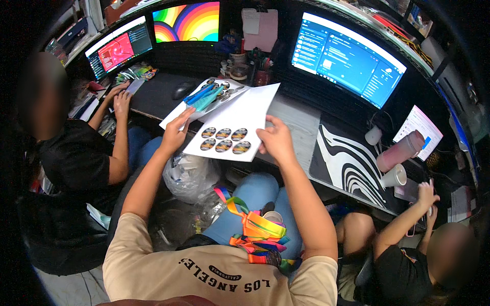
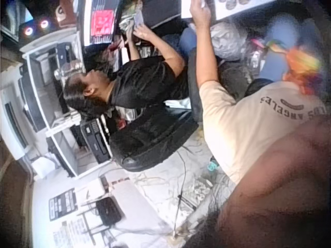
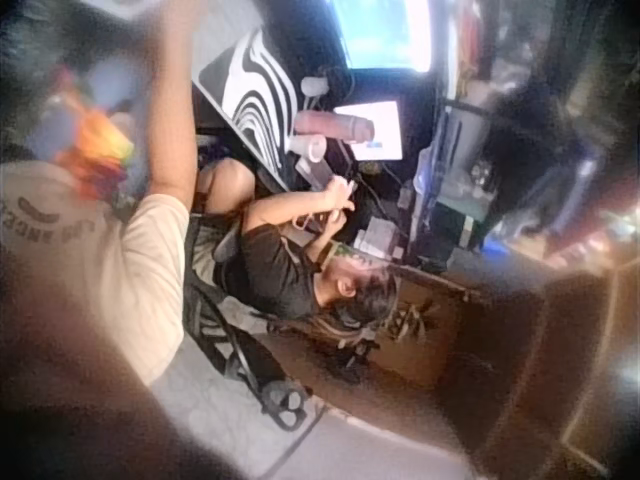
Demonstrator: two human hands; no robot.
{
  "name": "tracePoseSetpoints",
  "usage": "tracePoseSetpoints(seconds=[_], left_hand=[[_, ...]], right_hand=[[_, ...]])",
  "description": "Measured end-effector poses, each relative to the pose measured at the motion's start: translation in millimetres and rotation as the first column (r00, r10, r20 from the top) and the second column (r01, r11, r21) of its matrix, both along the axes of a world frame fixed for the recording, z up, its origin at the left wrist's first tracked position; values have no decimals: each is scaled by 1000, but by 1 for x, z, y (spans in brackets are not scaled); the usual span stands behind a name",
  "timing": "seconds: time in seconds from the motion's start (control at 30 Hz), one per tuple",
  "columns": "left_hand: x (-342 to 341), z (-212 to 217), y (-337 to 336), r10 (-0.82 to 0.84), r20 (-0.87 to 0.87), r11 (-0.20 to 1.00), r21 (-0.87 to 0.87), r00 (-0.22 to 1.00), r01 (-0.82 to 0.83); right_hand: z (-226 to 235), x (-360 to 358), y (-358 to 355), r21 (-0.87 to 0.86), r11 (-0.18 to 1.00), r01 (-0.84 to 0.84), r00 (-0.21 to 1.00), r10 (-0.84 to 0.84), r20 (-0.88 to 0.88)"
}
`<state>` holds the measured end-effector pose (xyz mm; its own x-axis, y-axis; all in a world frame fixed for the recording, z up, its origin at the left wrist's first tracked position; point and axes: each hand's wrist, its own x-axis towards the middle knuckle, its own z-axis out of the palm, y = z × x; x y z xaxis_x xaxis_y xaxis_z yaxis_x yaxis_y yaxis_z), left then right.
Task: The person assembles medals by inserting colorful ribbons through the medal loops and attaching them to backing cards. They repeatedly pick up ribbons and medals, thread the ribbons, and place the finished assemblies on the desk.
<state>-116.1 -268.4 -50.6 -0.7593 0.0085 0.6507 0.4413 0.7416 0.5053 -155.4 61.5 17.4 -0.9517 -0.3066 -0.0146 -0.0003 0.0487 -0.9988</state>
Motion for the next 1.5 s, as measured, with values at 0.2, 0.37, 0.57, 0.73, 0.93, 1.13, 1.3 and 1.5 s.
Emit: tracePoseSetpoints(seconds=[0.2, 0.37, 0.57, 0.73, 0.93, 1.13, 1.3, 1.5], left_hand=[[14, 3, 17, 20, 201, 965, -260, 979, 33], [48, 36, 56, 243, 348, 836, -548, 905, -14], [105, 39, 118, -148, 341, 936, -256, 928, 244], [137, -11, 169, -351, 582, 880, -61, 733, 470], [149, -40, 202, -334, 596, 853, -139, 731, 503], [162, -30, 205, -513, 622, 726, -54, 591, 686], [182, -13, 209, -618, 731, 559, 148, 291, 816], [187, 1, 202, -686, 701, 508, 273, 193, 817]], right_hand=[[-18, 24, 135, 61, 977, 206, 978, -207, 12], [-47, 25, 200, 164, 934, 318, 945, -326, 20], [-85, 44, 190, 83, 682, 727, 641, -630, -439], [-110, 131, 149, 116, 833, 542, 777, -443, -446], [-109, 197, 133, 670, 717, 190, 874, 187, -448], [-125, 191, 140, 439, 884, 163, 959, -38, -280], [-141, 166, 120, 621, 755, 209, 928, 46, -369], [-134, 137, 96, 665, 733, 143, 860, 240, -450]])
